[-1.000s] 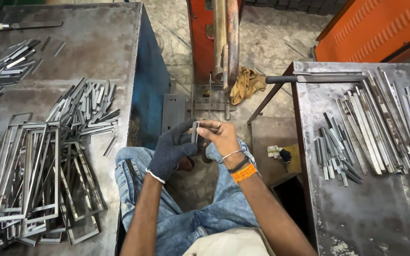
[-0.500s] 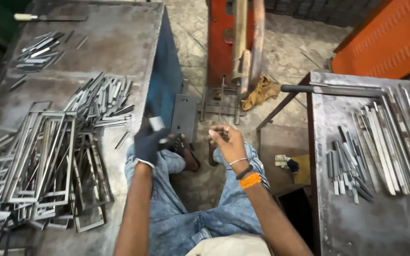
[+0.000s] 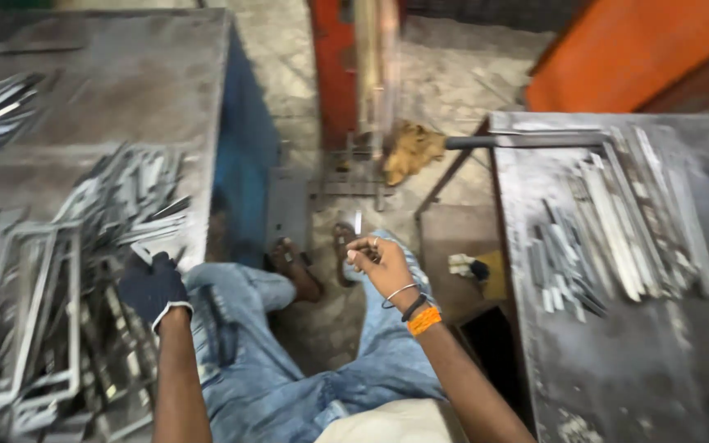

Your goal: The person assembles rectangular metal frames by joining four metal bars at the corners using a red bending machine. They pick bars from a table, align them, bend them into place, and place the completed frames on a pile to the left.

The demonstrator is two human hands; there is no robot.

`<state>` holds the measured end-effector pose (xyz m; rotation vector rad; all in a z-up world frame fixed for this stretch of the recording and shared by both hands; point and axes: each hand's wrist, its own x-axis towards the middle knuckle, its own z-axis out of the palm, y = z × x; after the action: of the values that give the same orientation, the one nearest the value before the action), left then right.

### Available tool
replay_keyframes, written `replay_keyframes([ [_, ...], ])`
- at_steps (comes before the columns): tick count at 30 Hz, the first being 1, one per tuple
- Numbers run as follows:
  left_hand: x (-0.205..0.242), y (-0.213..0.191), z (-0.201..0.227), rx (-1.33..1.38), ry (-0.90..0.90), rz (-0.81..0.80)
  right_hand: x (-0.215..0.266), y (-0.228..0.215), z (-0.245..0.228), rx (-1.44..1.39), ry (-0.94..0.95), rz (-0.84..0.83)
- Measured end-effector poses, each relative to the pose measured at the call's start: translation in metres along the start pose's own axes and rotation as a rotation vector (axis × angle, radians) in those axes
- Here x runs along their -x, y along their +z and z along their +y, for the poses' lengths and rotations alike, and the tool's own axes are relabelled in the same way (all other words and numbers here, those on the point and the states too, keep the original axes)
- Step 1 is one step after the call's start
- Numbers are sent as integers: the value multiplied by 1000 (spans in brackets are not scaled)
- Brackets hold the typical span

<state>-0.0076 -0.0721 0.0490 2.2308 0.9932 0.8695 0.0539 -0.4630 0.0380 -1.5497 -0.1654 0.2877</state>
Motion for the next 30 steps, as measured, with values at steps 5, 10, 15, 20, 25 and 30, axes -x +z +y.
replay_keyframes([
  [5,61,37,80,693,-280,-427,31,-104,21,336,-8,280],
  [10,133,41,175,846,-137,-782,58,-266,50,907,80,622],
  [15,171,21,255,861,-277,-1203,66,-392,55,1075,271,1003],
  [20,178,57,223,1031,-116,-1257,62,-411,51,1219,344,1004],
  [25,162,26,246,900,-79,-1219,55,-447,78,1207,545,954],
  [30,150,11,255,891,-148,-1107,91,-426,44,267,-182,1039],
])
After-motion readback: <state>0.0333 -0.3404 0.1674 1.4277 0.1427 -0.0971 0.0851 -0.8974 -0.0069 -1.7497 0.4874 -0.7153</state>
